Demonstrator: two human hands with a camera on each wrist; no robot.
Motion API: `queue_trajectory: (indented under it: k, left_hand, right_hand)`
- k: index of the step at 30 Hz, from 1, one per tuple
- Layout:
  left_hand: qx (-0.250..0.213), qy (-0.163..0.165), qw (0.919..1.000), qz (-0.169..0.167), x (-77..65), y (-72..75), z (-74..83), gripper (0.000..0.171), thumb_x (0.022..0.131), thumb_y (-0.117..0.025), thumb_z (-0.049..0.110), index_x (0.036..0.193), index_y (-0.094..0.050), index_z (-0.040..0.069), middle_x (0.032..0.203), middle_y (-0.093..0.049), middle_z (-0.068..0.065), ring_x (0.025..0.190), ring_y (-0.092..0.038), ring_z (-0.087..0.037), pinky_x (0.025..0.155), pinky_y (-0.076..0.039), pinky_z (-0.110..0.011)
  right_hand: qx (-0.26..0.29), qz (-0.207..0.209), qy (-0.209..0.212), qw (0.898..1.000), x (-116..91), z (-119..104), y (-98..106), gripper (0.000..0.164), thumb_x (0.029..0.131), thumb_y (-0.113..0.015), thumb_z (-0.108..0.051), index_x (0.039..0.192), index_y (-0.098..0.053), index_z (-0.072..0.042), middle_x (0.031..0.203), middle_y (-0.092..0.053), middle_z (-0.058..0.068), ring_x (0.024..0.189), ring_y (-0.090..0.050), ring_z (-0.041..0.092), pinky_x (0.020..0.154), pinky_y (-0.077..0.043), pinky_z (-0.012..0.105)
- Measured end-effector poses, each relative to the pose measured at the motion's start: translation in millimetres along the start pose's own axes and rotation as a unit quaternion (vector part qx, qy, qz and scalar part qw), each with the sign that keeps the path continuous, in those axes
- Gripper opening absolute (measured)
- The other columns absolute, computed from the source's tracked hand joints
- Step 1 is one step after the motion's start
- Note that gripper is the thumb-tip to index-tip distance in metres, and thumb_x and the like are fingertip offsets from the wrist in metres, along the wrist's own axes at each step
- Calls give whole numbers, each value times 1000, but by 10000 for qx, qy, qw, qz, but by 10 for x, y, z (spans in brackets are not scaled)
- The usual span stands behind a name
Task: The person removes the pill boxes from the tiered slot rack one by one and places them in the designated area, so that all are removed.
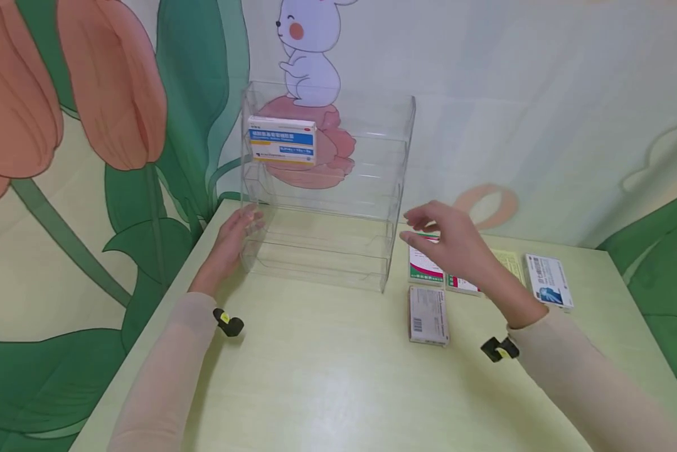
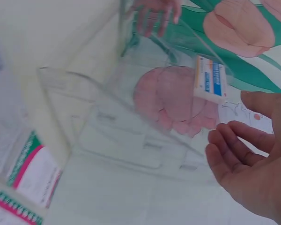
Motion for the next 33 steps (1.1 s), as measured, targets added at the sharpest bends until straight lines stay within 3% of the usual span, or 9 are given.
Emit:
queue_trajectory:
  k: [9,15,19,23,27,33]
  left_hand:
    - [-8,1,10000,7,-4,-1,12,56,114,-46,40,163,-38,14,161,-43,-16,153,-37,-38,125,-26,-58]
    - [-15,56,10000,-74,9,15,-3,57,114,-45,41,165,-36,16,166,-38,-18,155,-33,-38,125,-24,-60]
    - [-42,125,9999,-104,2,26,-7,57,114,-44,41,165,-34,16,167,-36,-18,155,-33,-35,125,-24,-61]
    - [-45,95,9999,-105,10,23,1,58,114,-45,41,164,-35,13,167,-38,-18,155,-35,-35,124,-26,-59]
    - [-8,32,9999,-132,18,9,12,59,114,-45,39,165,-33,10,166,-39,-20,154,-37,-35,125,-27,-57]
    - [119,9,9998,-164,16,1,12,63,114,-45,40,166,-29,8,166,-37,-22,154,-37,-35,126,-24,-57]
  right_hand:
    - [41,719,712,9949,749,-575,-3,47,99,-77,-26,140,-65,-6,134,-66,9,122,-61,26,107,-51,43]
    - [84,954,967,9907,1276,-840,-62,55,97,-79,-23,147,-61,-8,141,-63,8,133,-57,22,112,-45,36]
    - [-221,723,1037,9917,1587,-961,-232,62,95,-80,-23,151,-58,-9,148,-59,6,139,-50,22,116,-39,33]
    - [-960,398,1050,9890,1818,-1033,-400,70,96,-79,-31,157,-51,-11,157,-51,3,145,-42,23,119,-35,33]
    - [-1598,66,1105,9809,1942,-1037,-518,77,99,-74,-35,163,-41,-8,164,-43,6,148,-37,24,123,-31,34]
    - [-1936,-171,1459,9700,1999,-1059,-613,77,103,-68,-33,166,-33,-5,170,-34,10,152,-33,28,127,-25,36]
Point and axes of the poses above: each hand's wrist, its own x-axis towards the middle knuckle, its own y-axis out of the back of the hand, z = x × y, the point moved 9 cm from there along x, towards the middle knuckle
